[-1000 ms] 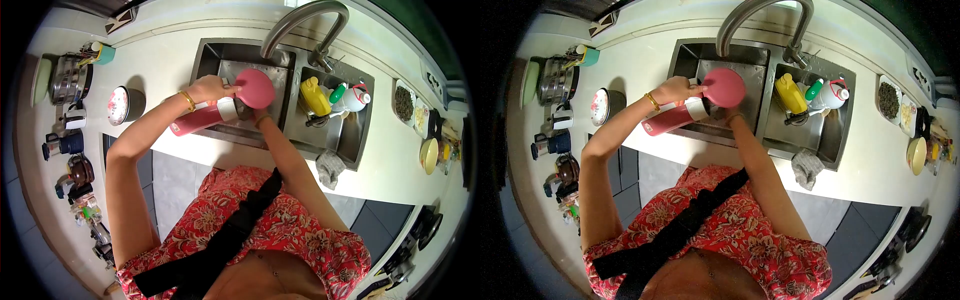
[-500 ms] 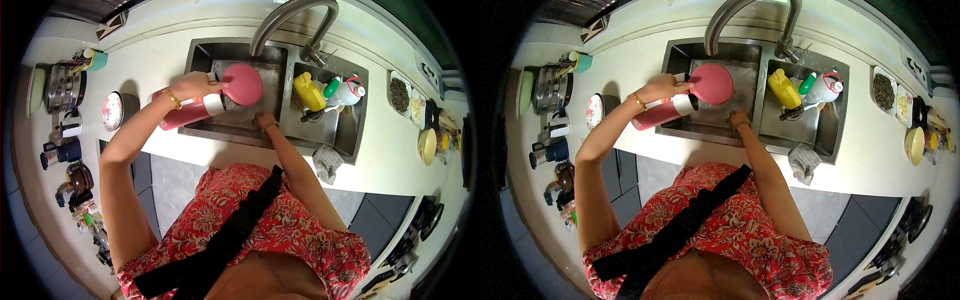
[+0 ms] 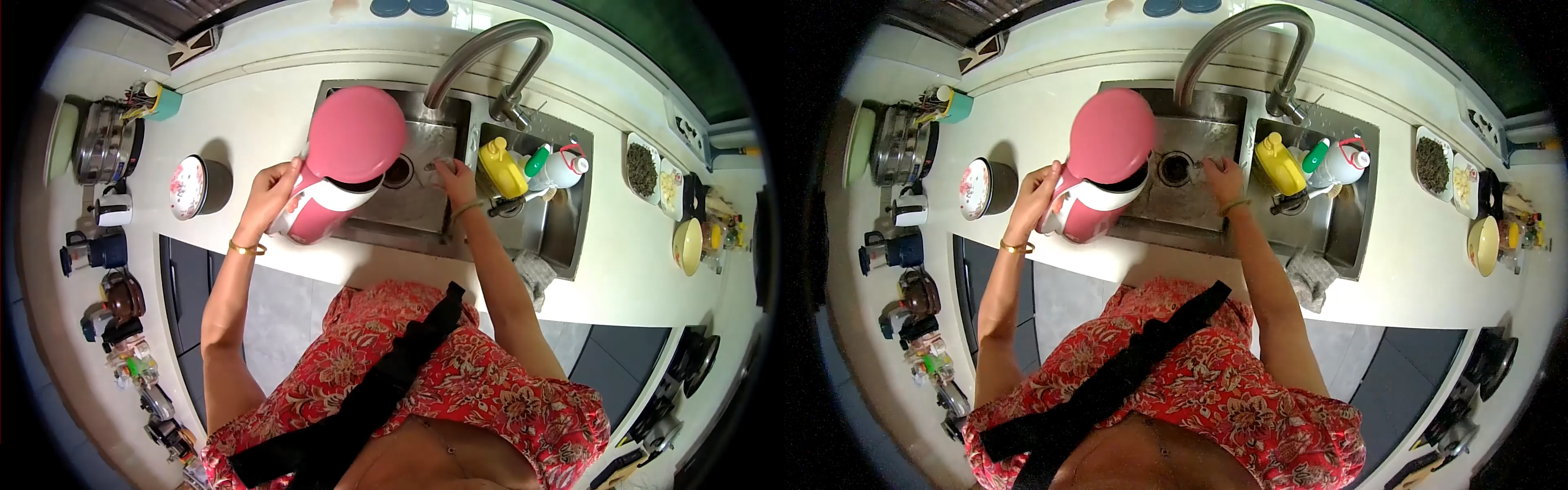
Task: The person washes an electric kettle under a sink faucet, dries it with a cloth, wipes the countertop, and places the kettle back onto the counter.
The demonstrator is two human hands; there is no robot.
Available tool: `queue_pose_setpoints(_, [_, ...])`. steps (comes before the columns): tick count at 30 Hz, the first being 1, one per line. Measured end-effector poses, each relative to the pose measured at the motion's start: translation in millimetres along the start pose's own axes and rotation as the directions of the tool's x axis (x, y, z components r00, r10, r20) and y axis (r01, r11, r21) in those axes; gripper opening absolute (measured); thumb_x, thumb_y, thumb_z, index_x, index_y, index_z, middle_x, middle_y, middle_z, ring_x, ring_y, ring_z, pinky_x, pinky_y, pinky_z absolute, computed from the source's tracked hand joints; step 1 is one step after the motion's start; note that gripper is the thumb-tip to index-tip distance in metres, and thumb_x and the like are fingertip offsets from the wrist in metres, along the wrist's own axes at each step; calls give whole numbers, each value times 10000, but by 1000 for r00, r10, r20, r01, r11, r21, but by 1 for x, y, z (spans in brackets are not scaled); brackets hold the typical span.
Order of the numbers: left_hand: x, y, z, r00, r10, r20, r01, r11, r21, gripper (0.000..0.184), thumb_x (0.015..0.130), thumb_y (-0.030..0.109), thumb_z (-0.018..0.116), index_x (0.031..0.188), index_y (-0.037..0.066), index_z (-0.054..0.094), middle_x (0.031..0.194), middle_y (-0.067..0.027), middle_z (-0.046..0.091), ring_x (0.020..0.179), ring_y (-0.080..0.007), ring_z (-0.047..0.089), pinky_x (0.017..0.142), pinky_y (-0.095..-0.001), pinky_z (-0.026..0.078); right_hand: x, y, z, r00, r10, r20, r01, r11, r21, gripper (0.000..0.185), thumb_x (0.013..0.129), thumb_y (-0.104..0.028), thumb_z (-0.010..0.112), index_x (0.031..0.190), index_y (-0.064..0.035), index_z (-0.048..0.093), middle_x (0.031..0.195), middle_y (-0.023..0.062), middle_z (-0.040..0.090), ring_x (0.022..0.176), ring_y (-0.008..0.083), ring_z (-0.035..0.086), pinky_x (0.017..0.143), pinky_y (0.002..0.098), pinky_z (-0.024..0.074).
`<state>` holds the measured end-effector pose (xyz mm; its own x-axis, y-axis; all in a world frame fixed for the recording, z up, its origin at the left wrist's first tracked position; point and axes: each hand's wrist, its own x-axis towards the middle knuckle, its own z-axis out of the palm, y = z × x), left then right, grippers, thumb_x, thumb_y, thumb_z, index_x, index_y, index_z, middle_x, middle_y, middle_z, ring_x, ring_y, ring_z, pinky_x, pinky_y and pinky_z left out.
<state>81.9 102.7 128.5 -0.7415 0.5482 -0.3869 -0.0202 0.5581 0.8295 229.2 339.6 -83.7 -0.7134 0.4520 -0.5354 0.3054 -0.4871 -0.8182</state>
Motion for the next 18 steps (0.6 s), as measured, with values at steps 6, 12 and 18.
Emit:
queue_pose_setpoints(6, [-14,-2,4,979,121,-162,-159,956,-246,416,863,375,398,680,30,543,443,3,450,366,-41,366,377,-176,279,10,88,5,944,97,314,252,400,-881,444,732,-190,548,1139,-46,443,1055,164,507,880,296,531,720,395,459])
queue_pose_setpoints(12, [-18,-27,15,951,192,-244,-277,880,-385,427,871,370,373,649,33,512,444,-12,454,359,-55,352,368,-182,264,-5,105,12,735,627,259,363,-40,-931,320,769,-175,465,1075,-104,524,1057,164,514,920,303,520,752,405,442])
queue_pose_setpoints(18, [-29,-55,24,890,219,-400,-396,805,-442,590,845,493,305,812,-51,532,577,-57,519,427,-103,450,414,-187,334,-25,69,24,705,653,277,539,-240,-808,304,757,-252,527,1000,-72,565,1033,68,547,896,212,533,733,329,454])
